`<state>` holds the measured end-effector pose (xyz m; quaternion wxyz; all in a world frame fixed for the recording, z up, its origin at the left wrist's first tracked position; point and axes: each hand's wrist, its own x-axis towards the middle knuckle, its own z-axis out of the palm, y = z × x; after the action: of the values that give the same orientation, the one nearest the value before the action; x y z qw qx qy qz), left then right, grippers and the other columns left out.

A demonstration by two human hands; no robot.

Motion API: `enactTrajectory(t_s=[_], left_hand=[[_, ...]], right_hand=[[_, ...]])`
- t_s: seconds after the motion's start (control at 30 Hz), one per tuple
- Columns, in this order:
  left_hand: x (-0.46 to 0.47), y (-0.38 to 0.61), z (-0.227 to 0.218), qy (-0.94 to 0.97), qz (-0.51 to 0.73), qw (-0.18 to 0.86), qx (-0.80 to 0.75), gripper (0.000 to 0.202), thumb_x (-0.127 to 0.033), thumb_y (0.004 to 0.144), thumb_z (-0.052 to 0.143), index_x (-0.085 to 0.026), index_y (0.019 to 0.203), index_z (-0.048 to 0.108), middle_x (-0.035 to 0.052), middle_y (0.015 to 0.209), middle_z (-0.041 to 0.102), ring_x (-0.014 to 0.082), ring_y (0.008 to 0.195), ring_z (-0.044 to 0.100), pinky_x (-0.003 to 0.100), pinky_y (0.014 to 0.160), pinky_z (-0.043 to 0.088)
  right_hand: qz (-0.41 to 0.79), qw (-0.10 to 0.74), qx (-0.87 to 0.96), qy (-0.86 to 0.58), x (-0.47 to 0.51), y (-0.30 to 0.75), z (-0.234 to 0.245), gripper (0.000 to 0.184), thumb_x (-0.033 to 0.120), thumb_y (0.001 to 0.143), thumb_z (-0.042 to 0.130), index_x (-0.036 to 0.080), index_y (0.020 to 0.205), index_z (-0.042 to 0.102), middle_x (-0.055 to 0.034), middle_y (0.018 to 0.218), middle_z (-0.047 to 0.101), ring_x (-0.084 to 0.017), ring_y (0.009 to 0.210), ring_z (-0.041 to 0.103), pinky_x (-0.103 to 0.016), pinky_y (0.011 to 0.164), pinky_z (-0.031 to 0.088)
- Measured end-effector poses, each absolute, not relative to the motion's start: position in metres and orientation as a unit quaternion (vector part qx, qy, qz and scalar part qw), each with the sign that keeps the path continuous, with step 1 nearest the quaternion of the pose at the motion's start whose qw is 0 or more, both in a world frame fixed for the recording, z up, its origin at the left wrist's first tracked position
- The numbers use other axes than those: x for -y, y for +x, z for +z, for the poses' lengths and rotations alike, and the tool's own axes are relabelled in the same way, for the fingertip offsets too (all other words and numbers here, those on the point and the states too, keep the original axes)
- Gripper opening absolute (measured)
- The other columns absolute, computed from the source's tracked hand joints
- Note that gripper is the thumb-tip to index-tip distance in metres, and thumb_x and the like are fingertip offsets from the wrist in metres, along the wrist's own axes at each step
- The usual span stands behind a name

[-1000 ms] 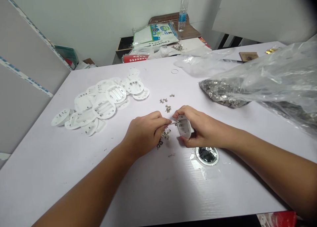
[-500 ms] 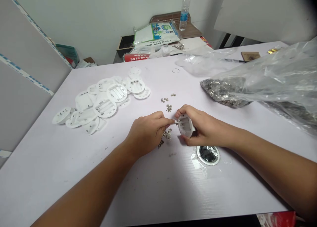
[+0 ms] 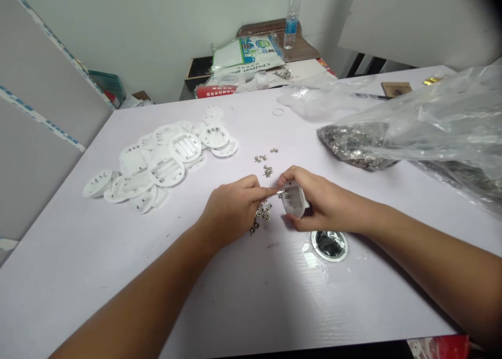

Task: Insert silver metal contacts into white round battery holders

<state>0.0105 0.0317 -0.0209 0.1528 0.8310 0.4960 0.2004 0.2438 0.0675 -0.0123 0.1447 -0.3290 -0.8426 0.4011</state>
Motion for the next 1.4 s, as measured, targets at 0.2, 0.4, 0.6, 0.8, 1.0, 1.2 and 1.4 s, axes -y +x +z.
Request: enactTrajectory(t_s=[0.2,0.4,0.6,0.8,1.0,1.2,1.4], left_hand=[[-0.0331,0.0092,-0.0234,0.836,0.210,0.144,-0.487,0.046,-0.008,0.089,0.045,-0.035,0.117,0.070,-0.0017,0.076,0.057,0.0074,0.058,0.045,0.021,0.054,0.038],[-0.0334,0.0093,-0.0241,0.833,0.207,0.147,-0.491,0.046,-0.007,0.088,0.046,-0.034,0.116,0.071,-0.0017,0.076,0.057,0.0074,0.057,0.044,0.022,0.054,0.038],[-0.0342,0.0102,-0.0219,0.830,0.206,0.157,-0.494,0.048,-0.005,0.086,0.044,-0.033,0.114,0.072,-0.0013,0.075,0.058,0.0080,0.057,0.045,0.022,0.054,0.038],[-0.0341,0.0123,-0.0223,0.821,0.204,0.167,-0.507,0.046,-0.007,0.085,0.045,-0.034,0.110,0.073,-0.0010,0.075,0.058,0.0091,0.058,0.047,0.024,0.054,0.038],[-0.0343,0.0166,-0.0178,0.809,0.191,0.172,-0.529,0.038,-0.013,0.086,0.047,-0.032,0.102,0.076,-0.0005,0.070,0.055,0.0106,0.058,0.047,0.026,0.053,0.037],[-0.0359,0.0187,-0.0149,0.805,0.183,0.176,-0.536,0.041,-0.009,0.082,0.047,-0.033,0.098,0.076,-0.0003,0.069,0.057,0.0111,0.058,0.047,0.026,0.050,0.033],[-0.0374,0.0190,-0.0159,0.807,0.181,0.177,-0.534,0.041,-0.009,0.080,0.048,-0.032,0.097,0.076,-0.0003,0.070,0.058,0.0107,0.057,0.046,0.025,0.049,0.031]], right_hand=[[0.408,0.145,0.841,-0.324,-0.0678,0.2434,-0.0107,0.045,0.029,0.082,0.068,0.021,0.117,0.042,-0.0056,0.101,0.057,-0.011,0.064,0.052,-0.025,0.052,0.044],[0.419,0.130,0.835,-0.331,-0.0667,0.2425,-0.0053,0.044,0.028,0.082,0.068,0.021,0.116,0.041,-0.0042,0.098,0.057,-0.010,0.062,0.052,-0.025,0.052,0.044],[0.434,0.136,0.832,-0.317,-0.0672,0.2427,-0.0081,0.043,0.028,0.083,0.067,0.021,0.116,0.040,-0.0055,0.105,0.054,-0.008,0.062,0.051,-0.024,0.051,0.045],[0.430,0.149,0.838,-0.300,-0.0677,0.2423,-0.0097,0.042,0.027,0.083,0.067,0.022,0.115,0.040,-0.0065,0.112,0.050,-0.008,0.066,0.051,-0.022,0.051,0.047],[0.425,0.137,0.843,-0.299,-0.0674,0.2398,-0.0060,0.040,0.023,0.083,0.067,0.022,0.113,0.040,-0.0044,0.106,0.048,-0.009,0.068,0.051,-0.021,0.051,0.046],[0.441,0.139,0.833,-0.303,-0.0686,0.2388,-0.0089,0.041,0.023,0.081,0.068,0.023,0.111,0.039,0.0011,0.090,0.052,-0.007,0.058,0.046,-0.021,0.048,0.043],[0.459,0.123,0.826,-0.304,-0.0697,0.2396,-0.0088,0.042,0.026,0.083,0.068,0.023,0.110,0.037,0.0013,0.089,0.054,-0.007,0.056,0.045,-0.022,0.048,0.042]])
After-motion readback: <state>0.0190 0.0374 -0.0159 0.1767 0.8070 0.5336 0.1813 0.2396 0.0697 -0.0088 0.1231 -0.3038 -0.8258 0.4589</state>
